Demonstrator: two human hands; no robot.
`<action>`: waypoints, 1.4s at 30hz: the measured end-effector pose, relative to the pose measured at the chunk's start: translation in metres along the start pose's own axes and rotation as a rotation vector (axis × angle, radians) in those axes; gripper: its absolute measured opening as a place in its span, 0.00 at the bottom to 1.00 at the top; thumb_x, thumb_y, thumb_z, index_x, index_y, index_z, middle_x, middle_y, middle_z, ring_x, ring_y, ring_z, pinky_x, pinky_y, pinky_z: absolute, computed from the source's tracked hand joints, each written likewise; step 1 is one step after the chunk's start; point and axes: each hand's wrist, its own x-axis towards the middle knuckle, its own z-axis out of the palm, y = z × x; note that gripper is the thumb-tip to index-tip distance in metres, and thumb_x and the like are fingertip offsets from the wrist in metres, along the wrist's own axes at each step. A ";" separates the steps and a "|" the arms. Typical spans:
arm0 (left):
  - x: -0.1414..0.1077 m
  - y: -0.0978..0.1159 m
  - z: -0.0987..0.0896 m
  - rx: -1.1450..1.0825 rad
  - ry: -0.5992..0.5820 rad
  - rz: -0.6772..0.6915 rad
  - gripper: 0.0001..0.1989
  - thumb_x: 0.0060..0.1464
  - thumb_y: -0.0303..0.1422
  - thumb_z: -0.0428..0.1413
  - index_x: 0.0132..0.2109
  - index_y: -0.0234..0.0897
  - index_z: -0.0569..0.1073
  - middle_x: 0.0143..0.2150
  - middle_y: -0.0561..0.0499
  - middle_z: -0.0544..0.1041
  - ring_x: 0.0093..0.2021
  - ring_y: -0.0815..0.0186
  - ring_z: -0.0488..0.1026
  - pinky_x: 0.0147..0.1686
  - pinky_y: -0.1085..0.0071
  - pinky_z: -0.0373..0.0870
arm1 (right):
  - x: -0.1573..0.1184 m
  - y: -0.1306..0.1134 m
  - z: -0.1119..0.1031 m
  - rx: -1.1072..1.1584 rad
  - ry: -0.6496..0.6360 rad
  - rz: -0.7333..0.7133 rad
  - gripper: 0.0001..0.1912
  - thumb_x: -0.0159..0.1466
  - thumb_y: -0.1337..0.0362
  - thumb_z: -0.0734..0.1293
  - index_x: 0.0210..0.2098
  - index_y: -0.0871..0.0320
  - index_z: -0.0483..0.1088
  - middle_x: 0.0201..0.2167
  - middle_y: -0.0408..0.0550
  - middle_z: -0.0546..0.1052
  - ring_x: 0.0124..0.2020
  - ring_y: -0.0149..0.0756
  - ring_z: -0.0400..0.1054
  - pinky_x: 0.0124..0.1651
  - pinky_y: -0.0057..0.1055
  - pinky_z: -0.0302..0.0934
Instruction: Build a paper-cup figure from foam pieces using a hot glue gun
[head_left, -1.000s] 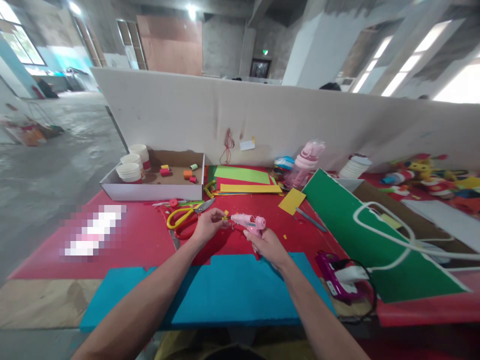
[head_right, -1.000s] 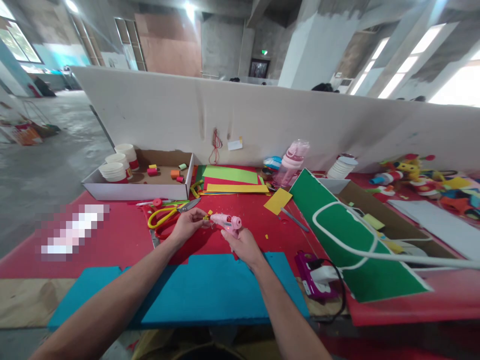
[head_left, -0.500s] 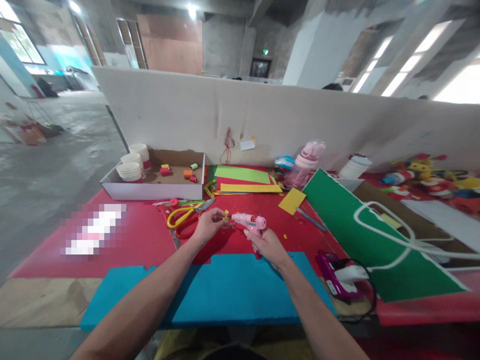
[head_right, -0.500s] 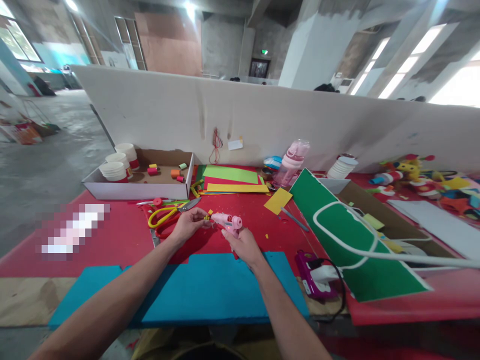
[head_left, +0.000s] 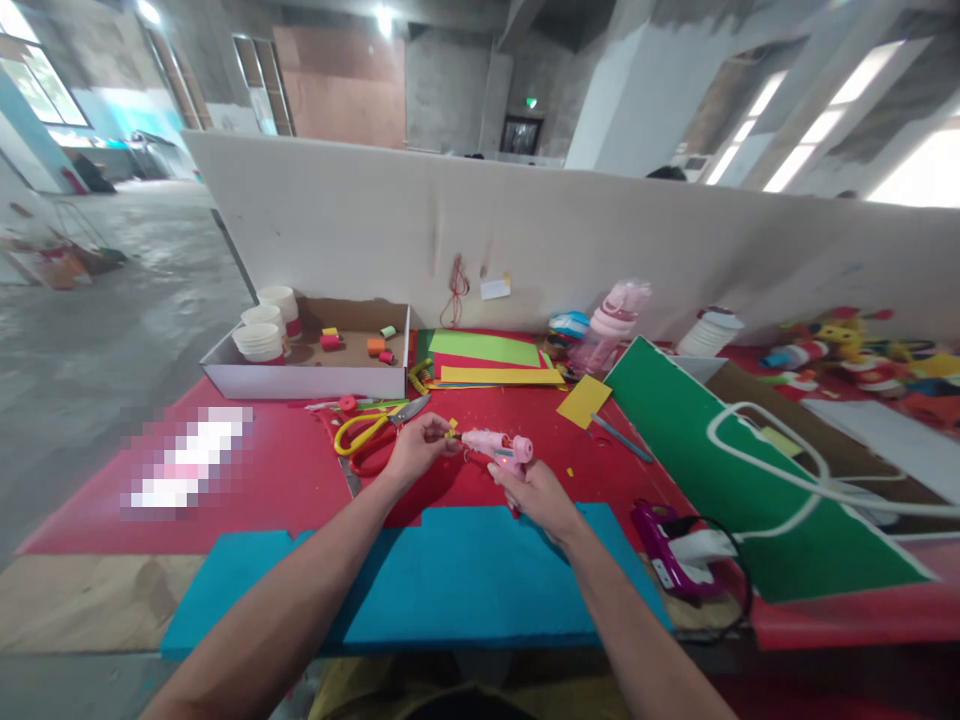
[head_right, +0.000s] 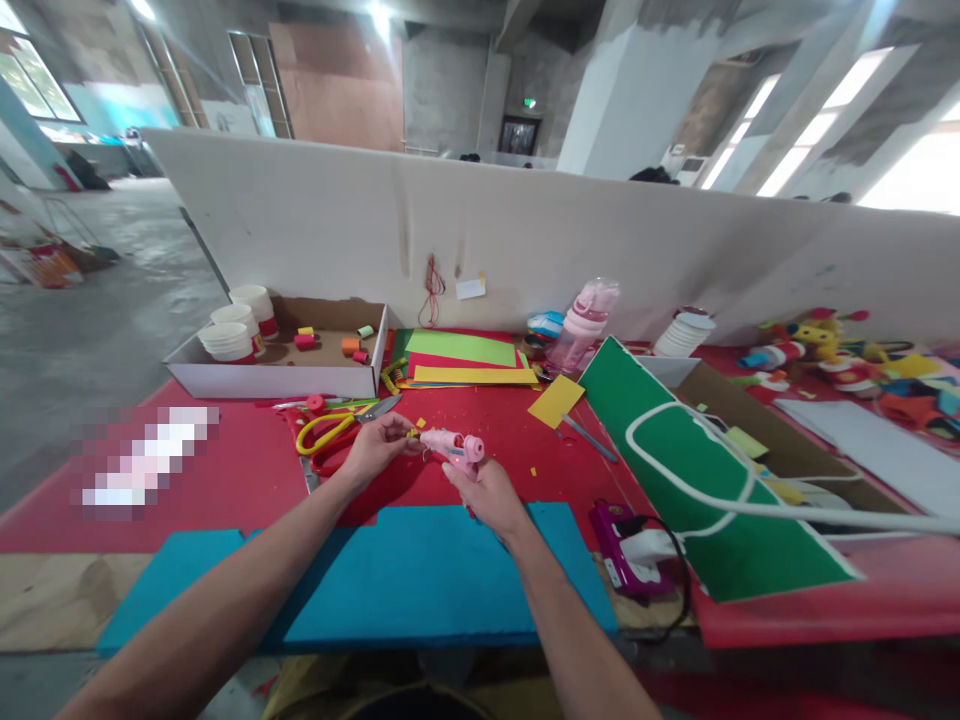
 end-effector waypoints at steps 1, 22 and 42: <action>0.000 -0.001 0.000 -0.009 0.000 0.002 0.17 0.38 0.33 0.67 0.34 0.35 0.68 0.26 0.51 0.78 0.31 0.61 0.80 0.32 0.68 0.76 | 0.000 -0.001 -0.001 -0.009 0.000 -0.001 0.20 0.61 0.50 0.64 0.41 0.61 0.73 0.12 0.37 0.63 0.15 0.28 0.56 0.19 0.24 0.50; 0.002 0.000 0.001 -0.021 -0.017 0.001 0.16 0.37 0.30 0.67 0.33 0.35 0.69 0.26 0.52 0.78 0.27 0.65 0.77 0.30 0.70 0.75 | 0.001 -0.005 -0.007 0.123 0.070 -0.152 0.22 0.54 0.53 0.71 0.46 0.57 0.76 0.24 0.44 0.77 0.23 0.33 0.68 0.26 0.29 0.65; 0.003 -0.006 -0.002 0.015 0.038 0.039 0.19 0.39 0.38 0.67 0.34 0.35 0.68 0.25 0.53 0.76 0.23 0.66 0.75 0.22 0.74 0.69 | 0.002 0.004 -0.008 0.010 0.086 -0.188 0.20 0.57 0.51 0.70 0.43 0.58 0.76 0.39 0.51 0.80 0.41 0.45 0.75 0.43 0.38 0.71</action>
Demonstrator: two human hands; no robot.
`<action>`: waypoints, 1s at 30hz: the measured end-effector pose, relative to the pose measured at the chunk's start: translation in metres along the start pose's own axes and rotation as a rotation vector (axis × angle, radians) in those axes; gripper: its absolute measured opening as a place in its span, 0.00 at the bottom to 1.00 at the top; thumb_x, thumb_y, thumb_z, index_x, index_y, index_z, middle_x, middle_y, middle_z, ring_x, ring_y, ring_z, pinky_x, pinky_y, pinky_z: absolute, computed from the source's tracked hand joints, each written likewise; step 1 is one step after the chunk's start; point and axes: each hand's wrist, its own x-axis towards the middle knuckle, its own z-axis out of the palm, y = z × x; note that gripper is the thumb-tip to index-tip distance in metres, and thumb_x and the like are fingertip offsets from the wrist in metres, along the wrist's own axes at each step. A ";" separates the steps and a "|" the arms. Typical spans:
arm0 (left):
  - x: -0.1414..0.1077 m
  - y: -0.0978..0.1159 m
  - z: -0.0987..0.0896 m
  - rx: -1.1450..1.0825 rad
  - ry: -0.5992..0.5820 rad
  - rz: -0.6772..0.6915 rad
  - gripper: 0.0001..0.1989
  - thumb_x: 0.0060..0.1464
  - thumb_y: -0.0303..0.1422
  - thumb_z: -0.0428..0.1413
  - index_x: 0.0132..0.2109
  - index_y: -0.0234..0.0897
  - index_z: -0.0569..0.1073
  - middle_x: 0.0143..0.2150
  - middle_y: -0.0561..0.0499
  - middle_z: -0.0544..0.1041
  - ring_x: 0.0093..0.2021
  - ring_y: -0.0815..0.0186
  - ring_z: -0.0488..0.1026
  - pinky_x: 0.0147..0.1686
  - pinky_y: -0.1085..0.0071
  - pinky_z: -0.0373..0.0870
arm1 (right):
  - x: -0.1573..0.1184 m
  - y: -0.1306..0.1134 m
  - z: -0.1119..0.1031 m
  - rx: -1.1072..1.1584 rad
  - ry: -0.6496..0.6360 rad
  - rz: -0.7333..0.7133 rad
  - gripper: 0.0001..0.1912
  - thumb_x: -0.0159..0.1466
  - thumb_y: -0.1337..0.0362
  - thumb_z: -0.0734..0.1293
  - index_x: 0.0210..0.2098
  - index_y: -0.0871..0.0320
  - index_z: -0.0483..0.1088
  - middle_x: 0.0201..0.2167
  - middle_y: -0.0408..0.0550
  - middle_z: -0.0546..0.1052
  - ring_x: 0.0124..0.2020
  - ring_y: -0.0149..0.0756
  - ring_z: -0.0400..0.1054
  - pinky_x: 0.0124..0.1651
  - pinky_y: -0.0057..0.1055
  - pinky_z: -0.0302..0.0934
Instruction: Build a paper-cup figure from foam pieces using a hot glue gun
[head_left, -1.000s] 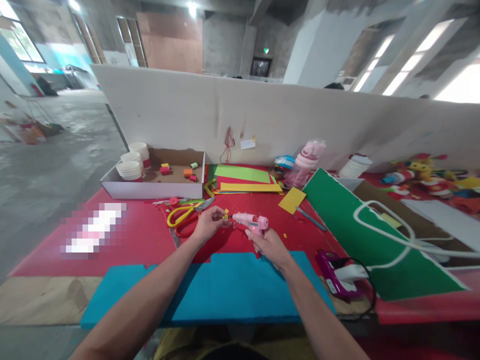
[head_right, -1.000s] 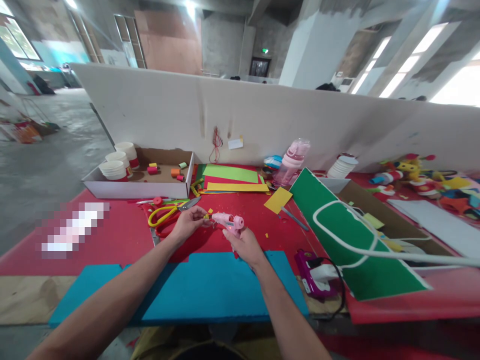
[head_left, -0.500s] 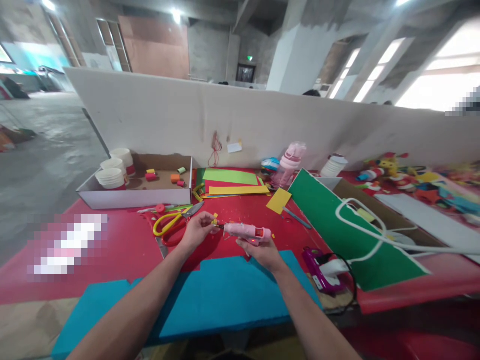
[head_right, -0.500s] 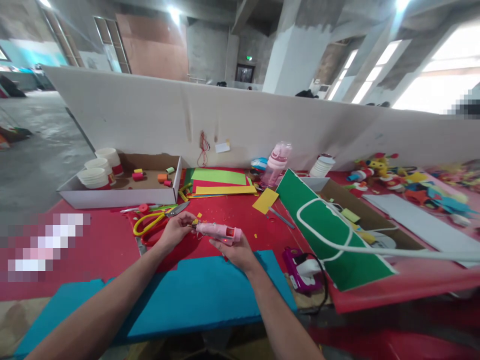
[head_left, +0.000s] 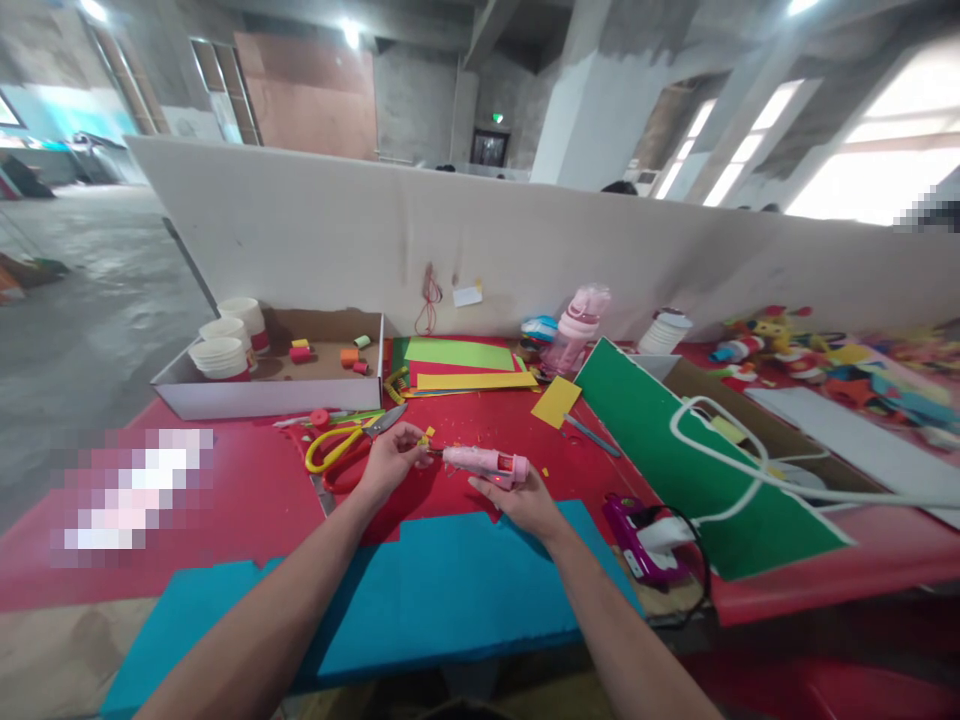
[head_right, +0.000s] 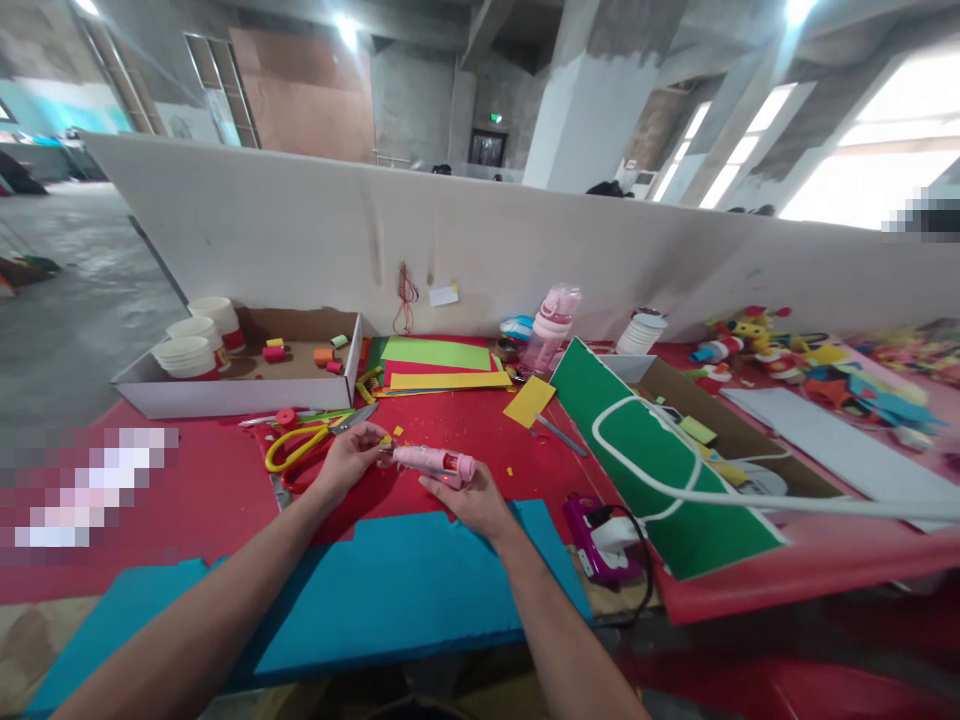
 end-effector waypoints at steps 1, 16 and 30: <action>0.000 0.000 0.000 0.003 0.001 -0.004 0.19 0.39 0.39 0.67 0.34 0.35 0.68 0.24 0.54 0.76 0.23 0.67 0.75 0.22 0.74 0.68 | 0.003 0.002 -0.004 -0.087 0.024 -0.016 0.20 0.58 0.52 0.69 0.44 0.59 0.75 0.40 0.52 0.80 0.42 0.44 0.74 0.44 0.38 0.70; -0.003 0.005 0.001 0.018 -0.021 -0.037 0.20 0.40 0.40 0.66 0.34 0.35 0.66 0.25 0.55 0.75 0.22 0.66 0.76 0.23 0.74 0.68 | 0.038 0.043 -0.058 -1.264 0.118 0.261 0.20 0.63 0.52 0.67 0.47 0.60 0.64 0.44 0.55 0.69 0.38 0.39 0.71 0.34 0.30 0.57; -0.001 0.002 -0.002 0.038 0.022 0.057 0.17 0.44 0.41 0.64 0.34 0.36 0.67 0.24 0.56 0.72 0.21 0.70 0.71 0.23 0.74 0.67 | 0.060 -0.016 0.043 -0.431 0.271 -0.328 0.14 0.69 0.59 0.56 0.38 0.57 0.71 0.37 0.52 0.75 0.38 0.37 0.69 0.42 0.31 0.61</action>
